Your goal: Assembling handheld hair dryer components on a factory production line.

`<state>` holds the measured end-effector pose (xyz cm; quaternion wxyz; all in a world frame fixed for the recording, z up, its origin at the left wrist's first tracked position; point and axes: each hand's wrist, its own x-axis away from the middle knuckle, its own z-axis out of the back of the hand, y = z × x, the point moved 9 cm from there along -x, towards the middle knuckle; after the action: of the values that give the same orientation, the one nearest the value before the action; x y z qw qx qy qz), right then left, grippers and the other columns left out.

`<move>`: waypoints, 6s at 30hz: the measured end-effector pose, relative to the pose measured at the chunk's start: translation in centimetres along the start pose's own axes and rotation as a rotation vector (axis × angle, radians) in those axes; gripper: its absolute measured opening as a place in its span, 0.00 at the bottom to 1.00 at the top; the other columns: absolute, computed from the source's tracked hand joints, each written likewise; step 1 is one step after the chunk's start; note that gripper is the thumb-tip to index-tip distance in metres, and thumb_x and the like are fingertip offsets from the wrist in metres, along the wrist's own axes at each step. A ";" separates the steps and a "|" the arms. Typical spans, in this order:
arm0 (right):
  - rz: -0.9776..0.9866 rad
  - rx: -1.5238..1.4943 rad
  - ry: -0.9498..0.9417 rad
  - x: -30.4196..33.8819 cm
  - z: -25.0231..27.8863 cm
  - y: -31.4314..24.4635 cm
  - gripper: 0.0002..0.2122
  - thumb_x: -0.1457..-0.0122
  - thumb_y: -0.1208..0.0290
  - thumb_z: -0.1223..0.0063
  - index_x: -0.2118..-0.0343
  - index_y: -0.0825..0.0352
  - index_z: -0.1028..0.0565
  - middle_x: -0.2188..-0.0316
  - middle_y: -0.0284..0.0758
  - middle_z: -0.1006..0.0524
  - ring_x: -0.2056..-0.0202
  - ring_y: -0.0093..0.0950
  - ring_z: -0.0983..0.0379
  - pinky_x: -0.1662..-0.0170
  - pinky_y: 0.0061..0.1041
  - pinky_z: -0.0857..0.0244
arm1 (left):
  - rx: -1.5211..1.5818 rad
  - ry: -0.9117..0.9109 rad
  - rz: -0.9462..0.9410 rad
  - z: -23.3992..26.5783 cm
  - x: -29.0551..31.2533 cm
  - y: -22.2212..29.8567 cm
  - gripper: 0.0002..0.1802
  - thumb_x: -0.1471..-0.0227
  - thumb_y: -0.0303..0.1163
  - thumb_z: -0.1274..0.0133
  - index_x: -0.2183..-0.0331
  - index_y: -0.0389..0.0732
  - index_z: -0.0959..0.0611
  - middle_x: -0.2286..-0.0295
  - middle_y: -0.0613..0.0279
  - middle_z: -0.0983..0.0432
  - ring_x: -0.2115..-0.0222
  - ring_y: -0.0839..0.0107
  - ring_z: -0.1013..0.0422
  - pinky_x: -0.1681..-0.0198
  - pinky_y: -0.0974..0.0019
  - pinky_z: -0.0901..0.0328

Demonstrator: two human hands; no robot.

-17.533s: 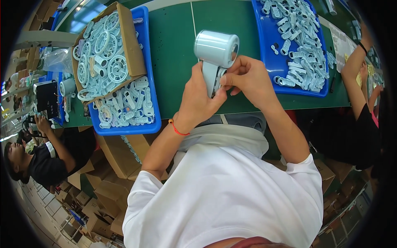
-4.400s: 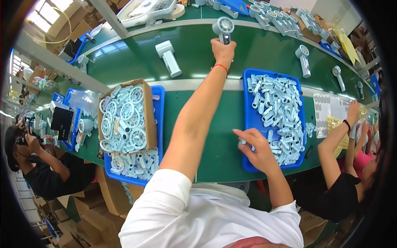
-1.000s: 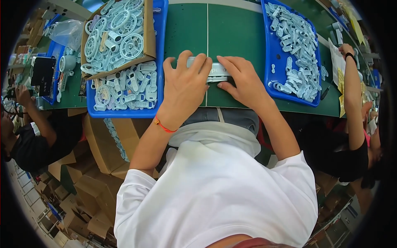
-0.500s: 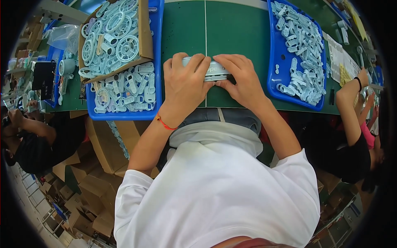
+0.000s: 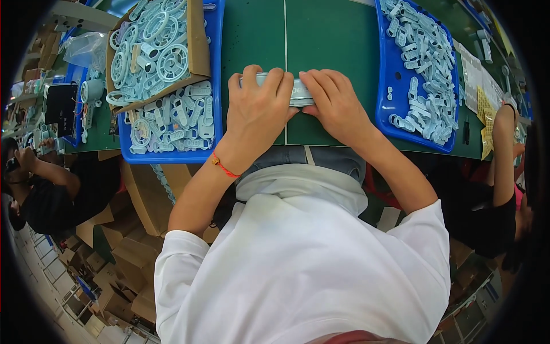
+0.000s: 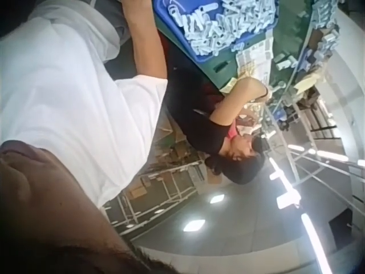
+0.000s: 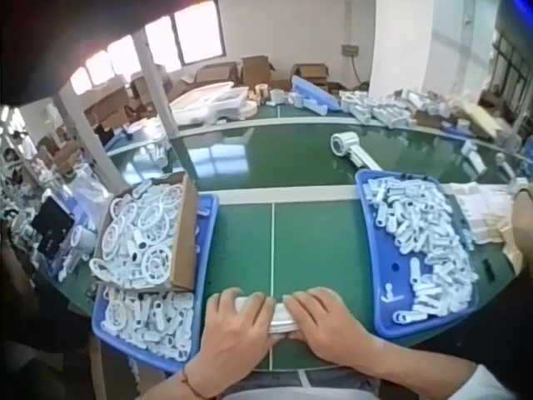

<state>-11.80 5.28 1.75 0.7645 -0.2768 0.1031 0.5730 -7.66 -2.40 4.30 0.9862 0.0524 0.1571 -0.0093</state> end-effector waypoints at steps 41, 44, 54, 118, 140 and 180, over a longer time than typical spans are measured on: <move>-0.251 -0.329 -0.011 -0.3 1.4 2.1 0.21 0.56 0.75 0.41 0.55 0.66 0.28 0.57 0.39 0.28 0.57 0.35 0.32 0.59 0.28 0.34 | 0.145 0.225 0.072 2.2 -0.3 -0.9 0.32 0.68 0.42 0.36 0.57 0.43 0.25 0.59 0.61 0.32 0.59 0.59 0.38 0.56 0.58 0.44; -0.497 -0.511 0.068 1.1 1.9 2.9 0.21 0.50 0.74 0.45 0.51 0.66 0.31 0.56 0.41 0.29 0.54 0.33 0.34 0.57 0.25 0.36 | 0.982 0.585 0.378 1.9 1.8 -3.1 0.46 0.61 0.47 0.38 0.45 0.40 0.41 0.49 0.54 0.45 0.51 0.65 0.43 0.48 0.61 0.47; -0.769 0.760 0.051 10.4 16.2 17.3 0.23 0.44 0.59 0.53 0.46 0.58 0.36 0.46 0.43 0.38 0.46 0.42 0.42 0.45 0.39 0.51 | 1.383 0.235 0.653 -4.2 -2.2 -4.7 0.37 0.61 0.26 0.41 0.49 0.30 0.38 0.57 0.54 0.33 0.61 0.73 0.32 0.60 0.72 0.36; -0.928 -1.015 0.063 3.3 2.8 3.9 0.13 0.51 0.78 0.44 0.61 0.76 0.27 0.71 0.38 0.23 0.71 0.20 0.26 0.70 0.18 0.30 | 1.302 0.021 0.370 -5.3 1.7 0.9 0.50 0.60 0.42 0.37 0.45 0.29 0.47 0.54 0.48 0.38 0.54 0.60 0.37 0.51 0.62 0.41; -1.000 -1.126 -0.052 3.9 -0.1 5.9 0.15 0.54 0.75 0.40 0.63 0.74 0.29 0.69 0.35 0.25 0.67 0.21 0.28 0.64 0.18 0.33 | 0.922 0.062 0.328 -3.9 0.2 1.3 0.36 0.61 0.29 0.44 0.51 0.27 0.39 0.63 0.42 0.30 0.64 0.50 0.29 0.62 0.60 0.33; -0.268 -0.295 -0.116 0.9 1.8 0.9 0.23 0.58 0.79 0.43 0.54 0.66 0.30 0.55 0.38 0.31 0.52 0.37 0.37 0.48 0.34 0.46 | 0.160 0.083 0.040 1.3 1.1 1.0 0.25 0.68 0.36 0.37 0.63 0.43 0.23 0.67 0.65 0.28 0.62 0.62 0.36 0.58 0.56 0.43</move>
<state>-12.64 7.20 2.54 0.7897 -0.3635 -0.0638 0.4901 -6.19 -1.54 5.26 0.9714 0.1345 0.1956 0.0000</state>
